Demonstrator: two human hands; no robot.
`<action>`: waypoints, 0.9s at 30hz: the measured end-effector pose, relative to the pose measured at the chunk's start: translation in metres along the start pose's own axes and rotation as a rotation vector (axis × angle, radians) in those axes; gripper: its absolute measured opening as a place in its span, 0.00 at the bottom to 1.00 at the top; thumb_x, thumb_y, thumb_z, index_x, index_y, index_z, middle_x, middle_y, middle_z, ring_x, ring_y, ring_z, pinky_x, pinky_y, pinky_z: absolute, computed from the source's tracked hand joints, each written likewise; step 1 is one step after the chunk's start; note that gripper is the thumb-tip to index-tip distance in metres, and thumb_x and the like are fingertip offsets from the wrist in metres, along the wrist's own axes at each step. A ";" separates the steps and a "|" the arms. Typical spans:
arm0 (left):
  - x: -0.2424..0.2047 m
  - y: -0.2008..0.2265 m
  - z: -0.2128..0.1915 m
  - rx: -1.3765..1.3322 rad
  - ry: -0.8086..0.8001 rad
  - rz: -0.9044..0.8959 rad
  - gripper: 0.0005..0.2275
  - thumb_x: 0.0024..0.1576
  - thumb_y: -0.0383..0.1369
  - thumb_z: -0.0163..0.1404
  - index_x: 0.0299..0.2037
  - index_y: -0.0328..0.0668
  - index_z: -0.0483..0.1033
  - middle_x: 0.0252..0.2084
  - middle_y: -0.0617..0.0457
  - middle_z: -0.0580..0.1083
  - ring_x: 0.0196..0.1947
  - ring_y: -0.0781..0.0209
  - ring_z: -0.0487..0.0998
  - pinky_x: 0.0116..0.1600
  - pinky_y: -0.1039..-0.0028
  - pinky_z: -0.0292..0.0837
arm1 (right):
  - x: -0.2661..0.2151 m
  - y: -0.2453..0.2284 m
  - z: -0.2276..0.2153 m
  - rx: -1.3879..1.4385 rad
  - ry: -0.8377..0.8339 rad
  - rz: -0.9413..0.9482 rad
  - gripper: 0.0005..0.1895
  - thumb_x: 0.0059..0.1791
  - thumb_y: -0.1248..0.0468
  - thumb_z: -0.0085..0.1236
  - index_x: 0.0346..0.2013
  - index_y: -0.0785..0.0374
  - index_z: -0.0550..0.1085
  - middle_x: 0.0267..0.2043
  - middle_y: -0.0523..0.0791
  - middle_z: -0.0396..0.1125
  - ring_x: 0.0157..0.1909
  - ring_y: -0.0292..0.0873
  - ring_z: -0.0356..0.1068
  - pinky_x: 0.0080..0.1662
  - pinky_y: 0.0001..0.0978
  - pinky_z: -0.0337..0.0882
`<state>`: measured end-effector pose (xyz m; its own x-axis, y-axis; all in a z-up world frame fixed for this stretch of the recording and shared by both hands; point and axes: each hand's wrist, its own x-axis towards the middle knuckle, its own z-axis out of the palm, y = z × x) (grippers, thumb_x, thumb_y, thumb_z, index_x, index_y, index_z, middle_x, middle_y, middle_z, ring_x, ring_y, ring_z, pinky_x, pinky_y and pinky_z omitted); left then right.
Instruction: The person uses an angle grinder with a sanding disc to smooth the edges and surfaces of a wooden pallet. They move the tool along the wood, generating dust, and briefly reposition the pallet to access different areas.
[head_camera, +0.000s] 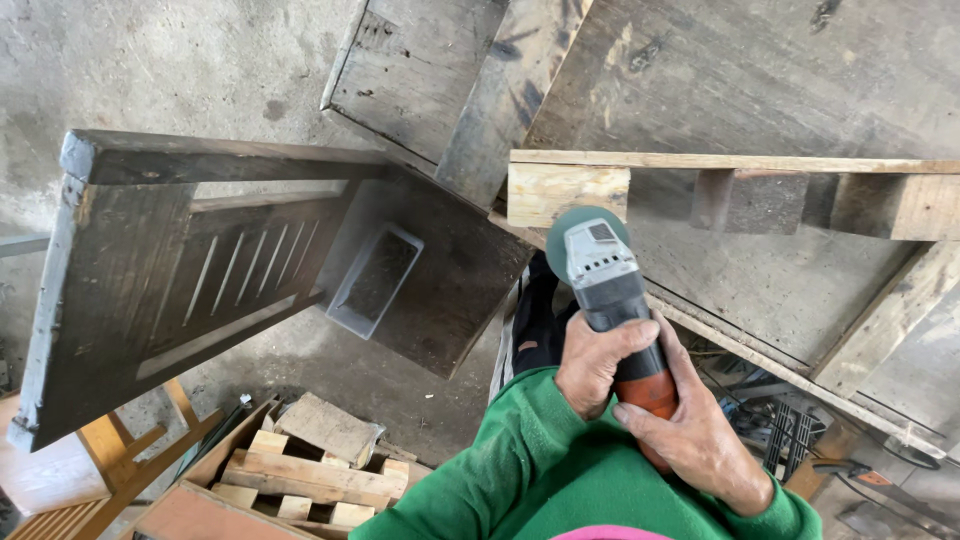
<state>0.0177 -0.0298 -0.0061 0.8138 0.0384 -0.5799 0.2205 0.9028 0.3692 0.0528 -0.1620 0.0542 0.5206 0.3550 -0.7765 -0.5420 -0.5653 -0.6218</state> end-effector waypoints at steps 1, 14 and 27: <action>-0.002 0.007 -0.003 -0.007 0.030 0.010 0.12 0.56 0.30 0.60 0.46 0.34 0.75 0.40 0.54 0.75 0.39 0.66 0.76 0.47 0.72 0.75 | 0.003 -0.003 0.006 0.024 -0.032 -0.023 0.60 0.39 0.66 0.66 0.80 0.53 0.42 0.62 0.51 0.64 0.57 0.42 0.69 0.56 0.39 0.70; -0.010 0.031 -0.017 -0.006 0.107 0.021 0.12 0.54 0.31 0.60 0.44 0.35 0.75 0.39 0.53 0.75 0.38 0.65 0.77 0.46 0.71 0.76 | 0.018 -0.013 0.023 0.068 -0.157 0.023 0.61 0.40 0.63 0.67 0.81 0.49 0.40 0.64 0.52 0.62 0.61 0.44 0.68 0.58 0.41 0.69; -0.003 0.001 -0.015 -0.014 0.050 0.020 0.13 0.55 0.31 0.62 0.45 0.35 0.74 0.39 0.55 0.74 0.38 0.66 0.75 0.46 0.72 0.75 | 0.009 0.000 0.006 -0.036 -0.062 -0.014 0.59 0.40 0.63 0.67 0.77 0.51 0.42 0.62 0.52 0.66 0.58 0.42 0.69 0.56 0.39 0.70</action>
<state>0.0078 -0.0224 -0.0147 0.7900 0.0773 -0.6082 0.1966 0.9077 0.3707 0.0534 -0.1544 0.0465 0.4854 0.4082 -0.7731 -0.5105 -0.5856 -0.6297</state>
